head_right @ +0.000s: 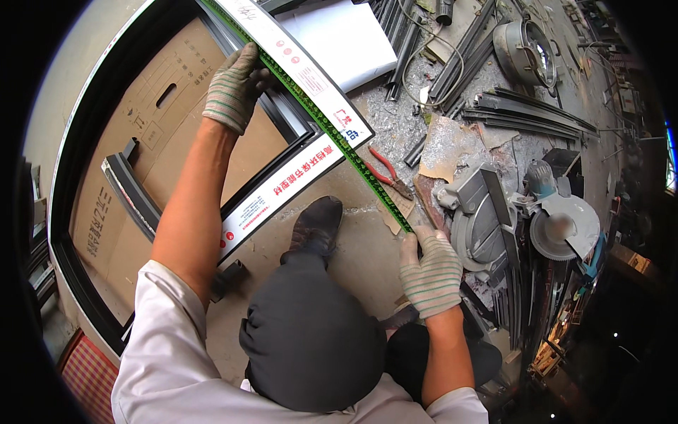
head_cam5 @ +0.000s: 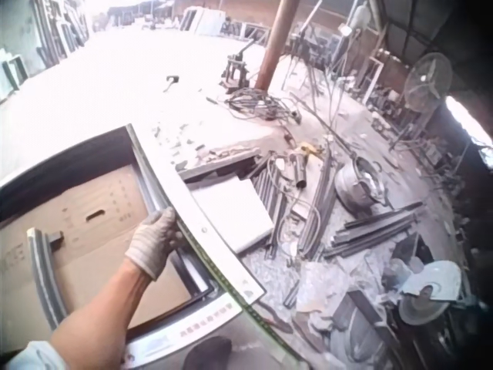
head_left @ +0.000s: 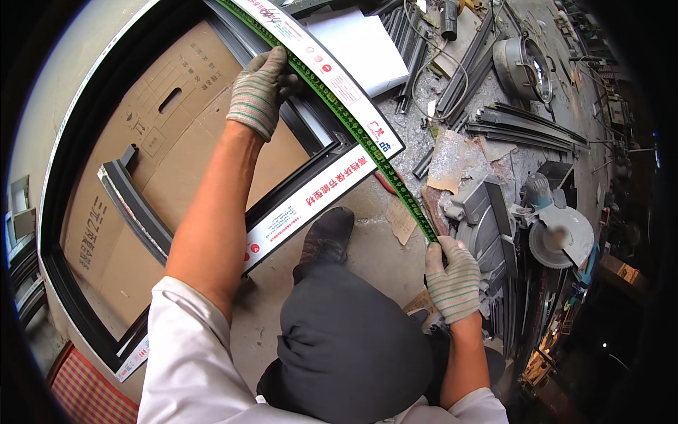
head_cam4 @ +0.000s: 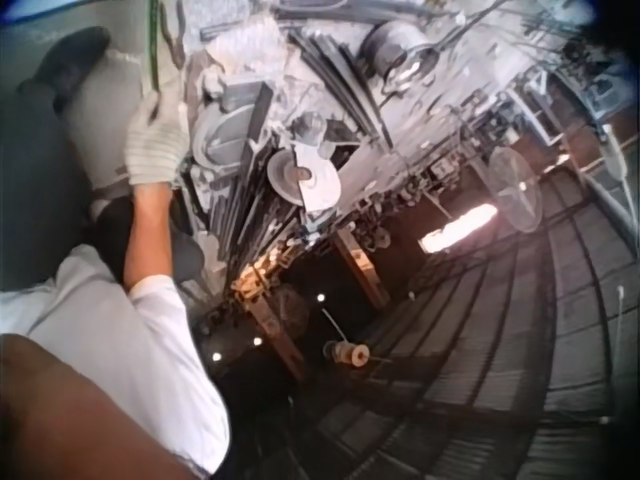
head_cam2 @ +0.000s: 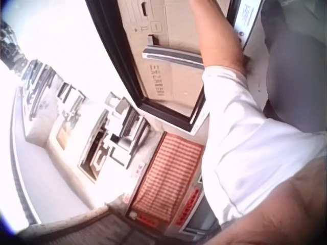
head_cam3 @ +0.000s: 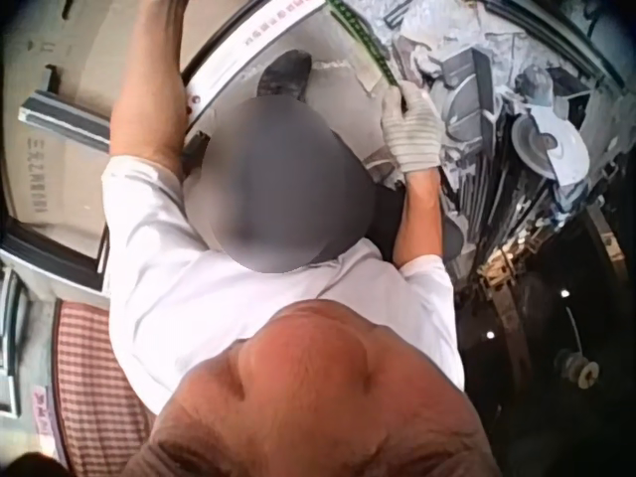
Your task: The person measures a window frame and several metal profiles using a tape measure while sitting on the floor. They handle the profiles by picking them up, measuring their lengths, and placing them back down.
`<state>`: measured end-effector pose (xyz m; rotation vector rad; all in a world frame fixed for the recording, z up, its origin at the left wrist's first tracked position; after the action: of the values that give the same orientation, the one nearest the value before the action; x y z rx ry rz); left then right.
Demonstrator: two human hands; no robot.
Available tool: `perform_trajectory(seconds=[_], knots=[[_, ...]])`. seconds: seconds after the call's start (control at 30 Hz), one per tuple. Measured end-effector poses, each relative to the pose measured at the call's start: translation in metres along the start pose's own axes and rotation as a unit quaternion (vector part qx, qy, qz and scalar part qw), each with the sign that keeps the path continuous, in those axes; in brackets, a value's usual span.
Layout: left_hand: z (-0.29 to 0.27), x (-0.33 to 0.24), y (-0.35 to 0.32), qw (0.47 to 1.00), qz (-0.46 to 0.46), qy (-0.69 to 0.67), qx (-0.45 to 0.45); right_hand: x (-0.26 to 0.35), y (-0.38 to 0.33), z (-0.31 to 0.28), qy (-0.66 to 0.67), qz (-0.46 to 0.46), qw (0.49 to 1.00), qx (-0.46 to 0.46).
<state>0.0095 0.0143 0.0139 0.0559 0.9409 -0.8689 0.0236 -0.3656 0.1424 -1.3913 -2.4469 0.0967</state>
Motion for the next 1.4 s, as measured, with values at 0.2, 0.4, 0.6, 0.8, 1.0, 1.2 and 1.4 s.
perform_trajectory(seconds=[0.2, 0.4, 0.6, 0.8, 1.0, 1.2, 1.4], knots=[[-0.0047, 0.0019, 0.0055, 1.0, 0.005, 0.0, 0.014, 0.0013, 0.0004, -0.0002, 0.001, -0.006, 1.0, -0.003], [-0.0029, 0.002, 0.0024, 1.0, 0.009, 0.005, 0.005, -0.0014, -0.0015, 0.0026, 0.015, -0.005, 1.0, -0.02], [-0.0061, 0.0035, 0.004, 1.0, 0.005, 0.0, 0.009, -0.0024, -0.001, 0.0039, 0.016, -0.005, 1.0, -0.017], [-0.0033, 0.0031, 0.0033, 1.0, 0.007, -0.002, 0.005, -0.0021, -0.0011, 0.0027, 0.009, -0.008, 1.0, -0.015], [-0.0049, 0.0023, 0.0035, 1.0, 0.006, -0.002, -0.004, -0.0011, -0.0006, 0.0033, 0.009, -0.013, 1.0, -0.01], [-0.0031, 0.0016, 0.0041, 1.0, 0.005, -0.01, 0.011, -0.0028, -0.001, 0.0042, 0.007, -0.021, 0.999, -0.026], [-0.0027, 0.0006, 0.0026, 1.0, 0.004, 0.006, -0.009, -0.0009, -0.0014, 0.0022, 0.01, 0.018, 1.0, 0.014]])
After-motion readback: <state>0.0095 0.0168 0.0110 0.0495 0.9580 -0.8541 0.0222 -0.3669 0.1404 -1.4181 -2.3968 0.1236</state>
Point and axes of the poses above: each hand's wrist, its own y-axis towards the middle knuckle, its own z-axis out of the palm, x = y × z, the point moved 1 cm from there along y, towards the middle knuckle, and after that the axes turned 7 degrees about -y, right-handed, at the moved point
